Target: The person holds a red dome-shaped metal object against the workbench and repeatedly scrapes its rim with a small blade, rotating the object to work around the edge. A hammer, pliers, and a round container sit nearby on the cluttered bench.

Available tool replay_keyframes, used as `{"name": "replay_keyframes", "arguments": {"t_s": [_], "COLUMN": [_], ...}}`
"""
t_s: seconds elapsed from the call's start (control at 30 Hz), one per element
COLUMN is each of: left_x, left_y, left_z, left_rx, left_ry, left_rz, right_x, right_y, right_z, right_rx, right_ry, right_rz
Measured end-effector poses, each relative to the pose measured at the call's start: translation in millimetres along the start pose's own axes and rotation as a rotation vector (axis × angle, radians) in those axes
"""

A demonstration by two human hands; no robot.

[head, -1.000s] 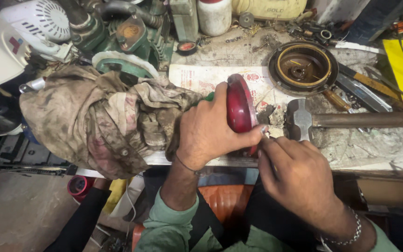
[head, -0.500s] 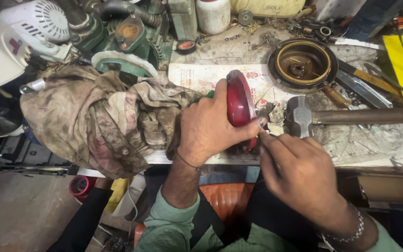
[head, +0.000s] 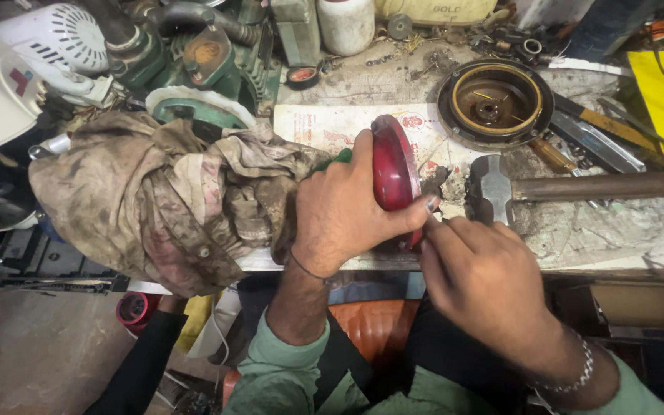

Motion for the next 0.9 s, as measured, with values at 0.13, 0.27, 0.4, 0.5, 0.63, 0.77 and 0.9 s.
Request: {"name": "replay_keyframes", "arguments": {"t_s": [0.13,0.27,0.4,0.5,0.63,0.77,0.9], "left_x": [1,0,0,1,-2,-6,-8], "left_y": [0,1,1,2,-2,-10,-14], "left_z": [1,1,2,2,-2,-10,-10], "left_rx": [-0.008,-0.015,-0.011,-0.006,-0.027,-0.120,-0.137], "left_ry": [0.020,0.019,0.013,0.020,-0.005,0.014,0.027], "left_rz": [-0.014,0.009,0.006,-0.012,0.022,0.102,0.153], "right_x": [0,-2,-2,-4,-7,-7,-5], "right_y": [0,-1,0,1,0,-1,-1], "right_z": [0,2,4,6,10,11,11], "right_rx": [-0.006,0.016,-0.001,0.002,0.015,0.000,-0.020], "right_ry": [0.015,-0.001,0.009,-0.002,-0.020,-0.026,-0.027], "right_rz": [-0.008,0.011,-0.003,-0.005,0.002,-0.004,-0.005]}}
Point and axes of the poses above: each hand's wrist, its own y-axis towards the middle knuckle, its own z-axis out of the palm, x = y × z, the point moved 8 cm from there along y, towards the middle knuckle, and after that the axes turned 12 degrees about -z, right-handed, at the moved point
